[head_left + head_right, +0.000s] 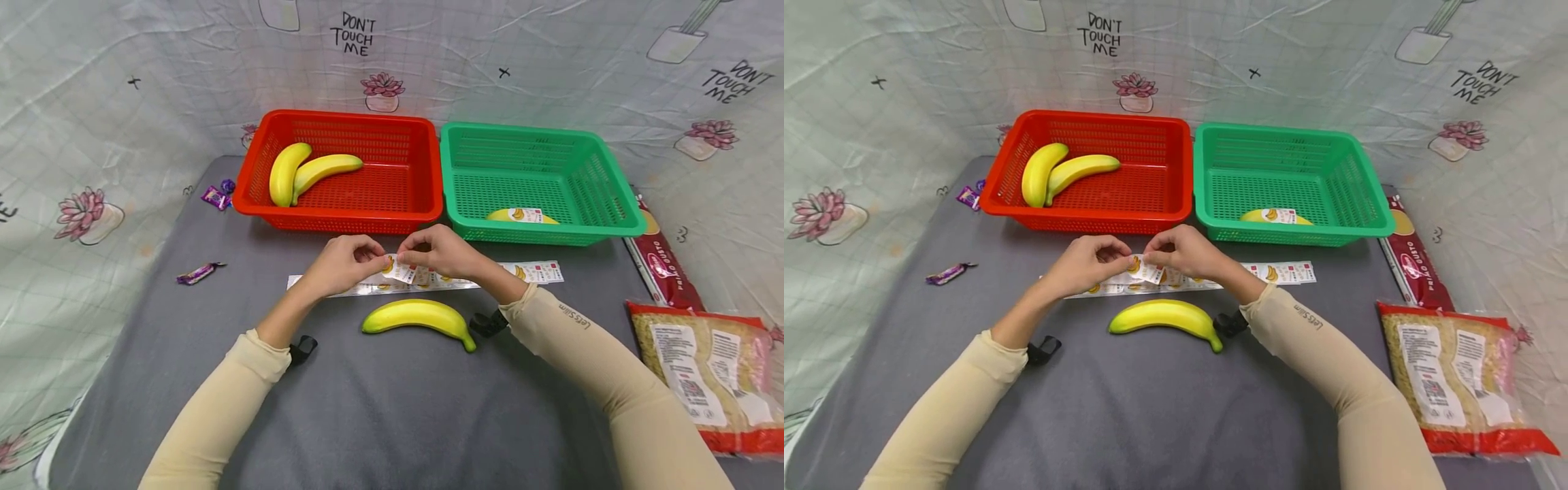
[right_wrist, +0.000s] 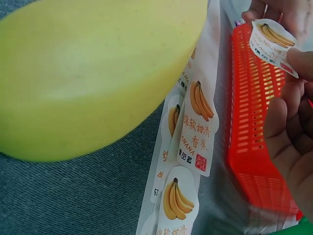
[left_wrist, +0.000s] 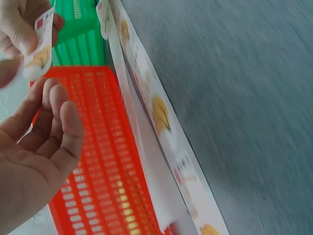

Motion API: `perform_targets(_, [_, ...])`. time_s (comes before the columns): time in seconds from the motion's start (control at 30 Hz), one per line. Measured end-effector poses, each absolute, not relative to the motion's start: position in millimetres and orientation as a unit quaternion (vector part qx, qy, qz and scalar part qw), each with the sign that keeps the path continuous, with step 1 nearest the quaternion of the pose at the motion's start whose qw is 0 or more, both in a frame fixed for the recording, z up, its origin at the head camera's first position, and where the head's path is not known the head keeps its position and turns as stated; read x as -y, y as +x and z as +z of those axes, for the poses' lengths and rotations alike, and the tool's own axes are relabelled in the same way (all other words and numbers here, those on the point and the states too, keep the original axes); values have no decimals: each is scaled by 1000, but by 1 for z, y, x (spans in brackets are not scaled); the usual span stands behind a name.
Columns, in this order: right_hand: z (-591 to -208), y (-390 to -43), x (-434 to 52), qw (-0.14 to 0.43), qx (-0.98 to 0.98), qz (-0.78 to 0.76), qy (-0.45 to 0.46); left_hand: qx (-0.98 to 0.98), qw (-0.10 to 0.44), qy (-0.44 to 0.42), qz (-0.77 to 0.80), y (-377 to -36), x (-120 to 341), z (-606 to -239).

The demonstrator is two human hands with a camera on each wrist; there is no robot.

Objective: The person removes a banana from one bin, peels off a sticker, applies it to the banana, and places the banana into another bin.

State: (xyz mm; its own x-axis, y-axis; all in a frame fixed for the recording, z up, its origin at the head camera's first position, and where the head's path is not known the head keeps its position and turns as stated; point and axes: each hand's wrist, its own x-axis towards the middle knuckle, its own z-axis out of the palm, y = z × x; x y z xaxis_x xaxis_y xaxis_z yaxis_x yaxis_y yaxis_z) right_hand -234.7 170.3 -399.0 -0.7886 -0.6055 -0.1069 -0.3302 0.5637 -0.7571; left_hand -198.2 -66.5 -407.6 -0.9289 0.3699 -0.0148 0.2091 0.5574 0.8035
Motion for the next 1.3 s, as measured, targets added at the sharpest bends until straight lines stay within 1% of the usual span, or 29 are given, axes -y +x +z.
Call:
perform_targets(0.17, [-401,-233,-171,185,-866,-381,-265,-882,89,163,432,-198,56,-409])
perform_targets(0.4, [-395,-228,-181,171,-861,-396,-271,-878,100,162,438,-199,54,-409])
perform_targets(0.57, [-391,-224,-194,184,-867,-385,-259,-871,99,141,459,-195,55,-407])
perform_targets(0.7, [-392,-222,-199,201,-868,-368,-264,-868,101,146,464,-192,52,-405])
perform_targets(0.9, [-391,-214,-202,191,-872,-364,-264,-864,108,153,468,-189,48,-405])
perform_targets(1.03, [-393,-206,-204,185,-878,-349,-270,-865,115,180,454,-184,45,-408])
perform_targets(1.17, [-399,-197,-206,183,-882,-331,-280,-882,110,226,398,-175,39,-414])
perform_targets(1.3, [-403,-186,-209,185,-887,-318,-280,-897,107,245,353,-164,32,-417])
